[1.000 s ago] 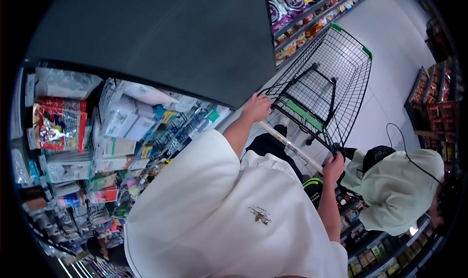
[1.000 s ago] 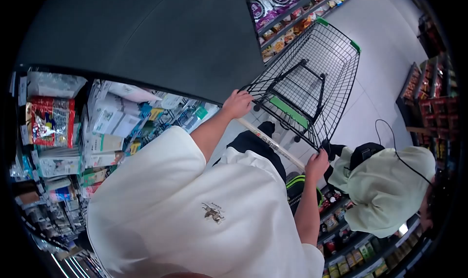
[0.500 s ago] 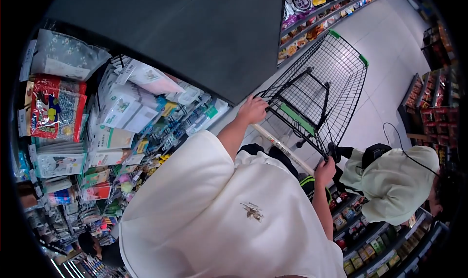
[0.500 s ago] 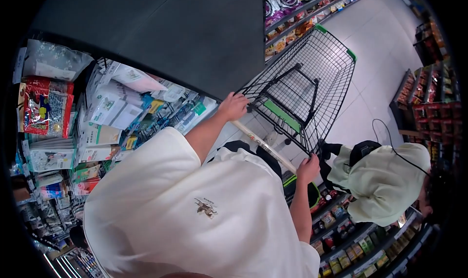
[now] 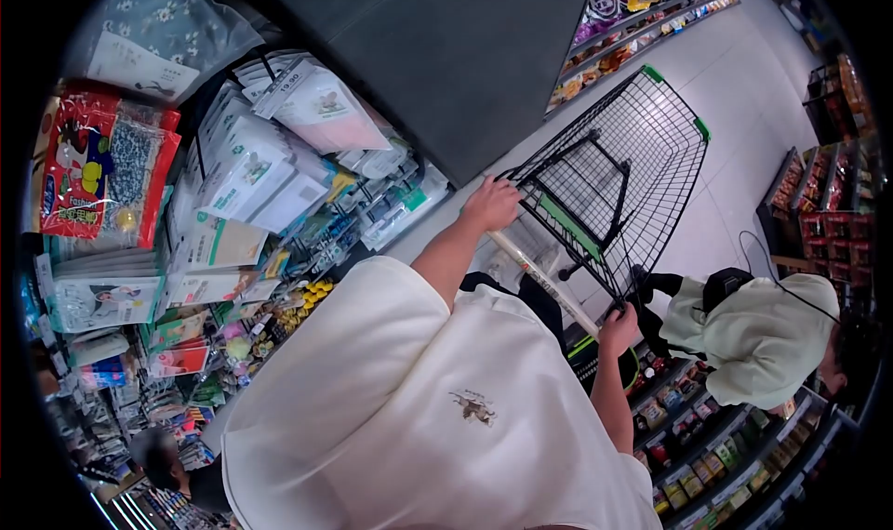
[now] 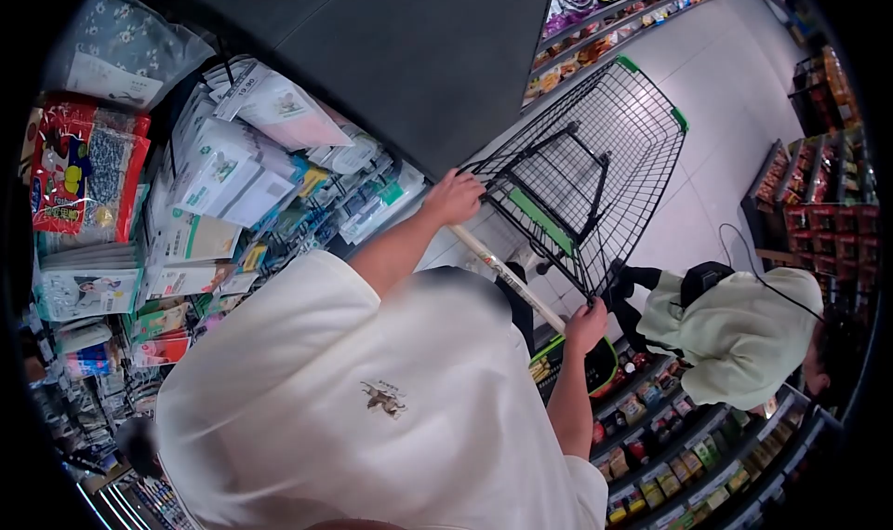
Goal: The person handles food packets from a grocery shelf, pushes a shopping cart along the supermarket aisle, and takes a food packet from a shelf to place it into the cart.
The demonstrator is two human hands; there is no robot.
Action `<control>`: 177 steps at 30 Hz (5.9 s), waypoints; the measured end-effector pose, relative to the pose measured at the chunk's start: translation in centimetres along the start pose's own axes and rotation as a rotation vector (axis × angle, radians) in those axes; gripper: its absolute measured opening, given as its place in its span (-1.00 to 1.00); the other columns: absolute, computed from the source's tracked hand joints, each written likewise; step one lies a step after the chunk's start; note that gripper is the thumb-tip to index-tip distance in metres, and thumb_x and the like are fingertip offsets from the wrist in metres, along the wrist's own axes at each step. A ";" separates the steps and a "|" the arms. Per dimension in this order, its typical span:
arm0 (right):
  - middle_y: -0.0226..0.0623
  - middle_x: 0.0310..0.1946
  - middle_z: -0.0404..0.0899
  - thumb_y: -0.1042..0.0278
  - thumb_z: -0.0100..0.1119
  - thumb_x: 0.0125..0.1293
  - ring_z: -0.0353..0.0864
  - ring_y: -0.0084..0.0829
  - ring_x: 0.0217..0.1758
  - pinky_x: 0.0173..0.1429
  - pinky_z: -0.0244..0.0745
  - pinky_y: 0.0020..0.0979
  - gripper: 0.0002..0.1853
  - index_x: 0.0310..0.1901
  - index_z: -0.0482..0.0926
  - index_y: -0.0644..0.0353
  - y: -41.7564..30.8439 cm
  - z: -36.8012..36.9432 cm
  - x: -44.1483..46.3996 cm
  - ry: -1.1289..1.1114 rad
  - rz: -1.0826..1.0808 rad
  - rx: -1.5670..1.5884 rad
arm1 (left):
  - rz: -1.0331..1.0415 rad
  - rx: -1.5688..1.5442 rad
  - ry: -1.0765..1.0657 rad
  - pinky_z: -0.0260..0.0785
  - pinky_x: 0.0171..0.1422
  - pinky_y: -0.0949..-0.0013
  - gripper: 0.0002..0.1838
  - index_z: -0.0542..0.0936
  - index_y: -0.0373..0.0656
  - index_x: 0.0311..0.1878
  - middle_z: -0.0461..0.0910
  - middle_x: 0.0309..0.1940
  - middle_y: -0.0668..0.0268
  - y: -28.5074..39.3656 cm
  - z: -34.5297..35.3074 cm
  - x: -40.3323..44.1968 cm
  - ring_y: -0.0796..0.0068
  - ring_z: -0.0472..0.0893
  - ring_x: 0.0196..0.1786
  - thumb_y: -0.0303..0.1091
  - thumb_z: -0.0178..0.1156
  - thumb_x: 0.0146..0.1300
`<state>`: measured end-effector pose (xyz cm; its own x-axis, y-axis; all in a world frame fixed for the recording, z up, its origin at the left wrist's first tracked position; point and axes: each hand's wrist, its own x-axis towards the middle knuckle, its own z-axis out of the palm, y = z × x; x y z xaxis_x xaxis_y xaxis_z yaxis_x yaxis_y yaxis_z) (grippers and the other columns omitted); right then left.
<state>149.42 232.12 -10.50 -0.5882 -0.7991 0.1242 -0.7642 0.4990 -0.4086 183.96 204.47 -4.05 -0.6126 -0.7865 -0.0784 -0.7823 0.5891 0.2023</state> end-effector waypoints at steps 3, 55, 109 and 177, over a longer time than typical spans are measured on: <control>-0.05 -0.02 0.72 0.42 0.15 0.34 0.67 0.08 0.03 0.14 0.52 0.00 -0.70 0.07 0.66 0.21 -0.9 -0.1 -1.2 -0.015 0.021 0.010 | 0.010 0.013 0.023 0.18 0.55 0.08 -0.66 0.74 -0.06 0.08 0.73 0.14 0.36 -0.6 0.0 -0.9 0.34 0.54 0.35 -0.23 0.14 0.34; -0.14 0.22 0.64 0.38 0.18 0.39 0.59 -0.05 0.29 0.28 0.44 -0.04 -0.64 0.18 0.60 0.23 4.8 -3.3 -10.4 -0.218 -0.076 -0.033 | -0.155 -0.009 -0.020 0.12 0.60 0.10 -0.64 0.71 -0.05 0.13 0.71 0.15 0.39 5.3 4.0 -16.8 0.39 0.50 0.40 -0.24 0.12 0.35; -0.03 0.09 0.71 0.37 0.14 0.41 0.66 0.08 0.11 0.18 0.54 0.00 -0.65 0.16 0.67 0.25 5.6 -4.2 -11.7 -0.192 -0.076 -0.058 | -0.187 -0.003 0.084 0.24 0.45 0.12 -0.72 0.77 0.00 -0.05 0.76 -0.01 0.41 6.7 6.8 -20.5 0.38 0.57 0.26 -0.21 0.15 0.30; -0.17 0.12 0.70 0.33 0.25 0.33 0.61 -0.15 0.27 0.37 0.38 -0.16 -0.69 0.09 0.64 0.13 -6.2 -1.5 -31.1 -0.139 0.075 -0.020 | -0.057 -0.039 0.031 0.22 0.46 0.08 -0.67 0.75 -0.04 0.07 0.74 0.07 0.35 -5.2 3.5 -33.6 0.32 0.55 0.33 -0.20 0.13 0.36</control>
<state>172.02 254.44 -10.46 -0.6023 -0.7976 -0.0331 -0.7255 0.5642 -0.3941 208.22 228.49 -5.91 -0.5631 -0.8242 -0.0603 -0.8103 0.5363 0.2360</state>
